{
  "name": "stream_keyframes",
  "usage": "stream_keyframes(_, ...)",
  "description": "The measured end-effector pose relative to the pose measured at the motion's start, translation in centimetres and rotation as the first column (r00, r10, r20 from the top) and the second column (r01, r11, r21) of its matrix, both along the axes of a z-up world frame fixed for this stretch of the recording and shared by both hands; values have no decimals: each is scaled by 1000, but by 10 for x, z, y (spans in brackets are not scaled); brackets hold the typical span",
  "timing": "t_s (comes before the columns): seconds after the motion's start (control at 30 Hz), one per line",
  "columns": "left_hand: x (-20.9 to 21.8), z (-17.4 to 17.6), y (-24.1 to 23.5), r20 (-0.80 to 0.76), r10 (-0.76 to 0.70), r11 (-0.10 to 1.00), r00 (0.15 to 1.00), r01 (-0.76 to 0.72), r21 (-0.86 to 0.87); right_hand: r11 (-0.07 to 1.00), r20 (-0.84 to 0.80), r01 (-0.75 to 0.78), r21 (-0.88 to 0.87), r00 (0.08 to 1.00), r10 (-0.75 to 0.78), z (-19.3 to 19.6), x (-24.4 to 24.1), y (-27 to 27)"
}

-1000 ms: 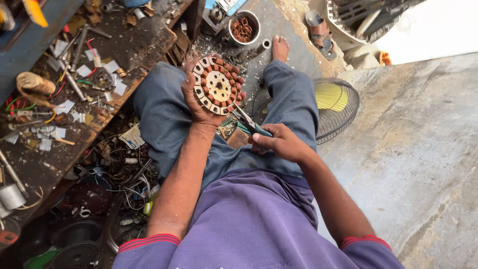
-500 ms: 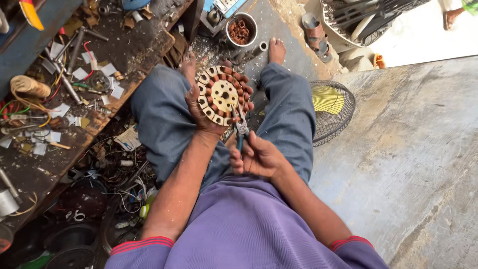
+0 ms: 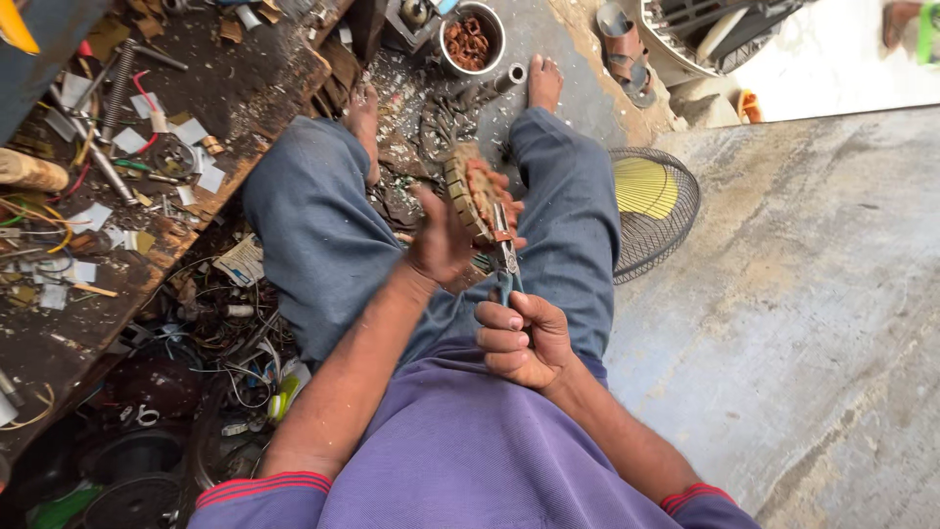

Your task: The person is using pliers to manipulate wires and strip insulation from an electric fan motor stator.

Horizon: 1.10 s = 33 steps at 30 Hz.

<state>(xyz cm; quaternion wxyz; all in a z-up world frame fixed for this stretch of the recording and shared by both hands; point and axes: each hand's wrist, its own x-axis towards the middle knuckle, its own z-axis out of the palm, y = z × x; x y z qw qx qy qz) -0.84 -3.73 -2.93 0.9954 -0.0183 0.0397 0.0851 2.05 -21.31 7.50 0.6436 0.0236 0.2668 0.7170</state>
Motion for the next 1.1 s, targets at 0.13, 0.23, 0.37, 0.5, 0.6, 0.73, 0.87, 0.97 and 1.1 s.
stream_keyframes(0.13, 9, -7, -2, -229, 184, 850, 956, -38, 525, 954, 344, -50, -297, 926, 156, 21, 8, 9)
stream_keyframes(0.23, 3, 5, 9, -278, 342, 601, 897, 18, 799, 841, 685, -36, -540, 562, 464, 10, 22, -4)
stream_keyframes(0.37, 5, 25, 21, -218, 712, -10, 667, 320, 947, 879, 170, 401, -259, -877, 450, -39, 45, -19)
stream_keyframes(0.5, 29, 15, 72, -212, 714, 262, 667, 26, 965, 757, 206, 550, -353, -743, 636, -39, 109, -20)
stream_keyframes(0.6, 6, 1, 71, -386, 514, 701, 766, -116, 704, 745, 66, 485, -457, -817, 572, -49, 151, -1)
stream_keyframes(0.73, -2, 6, 59, -465, 78, 992, 882, -22, 124, 842, -261, 421, -338, -901, 346, -105, 222, 57)
stream_keyframes(0.87, 2, 0, 58, -463, 125, 986, 878, -59, 155, 675, -440, 520, -524, -844, 309, -146, 274, 103)
stream_keyframes(0.97, 3, -1, 57, -478, 220, 970, 850, -140, 198, 476, -517, 603, -640, -796, 314, -146, 292, 125)
stream_keyframes(1.1, 6, 7, 61, -326, 211, 977, 921, -205, 54, 523, -331, 505, -687, -858, 393, -123, 289, 104)
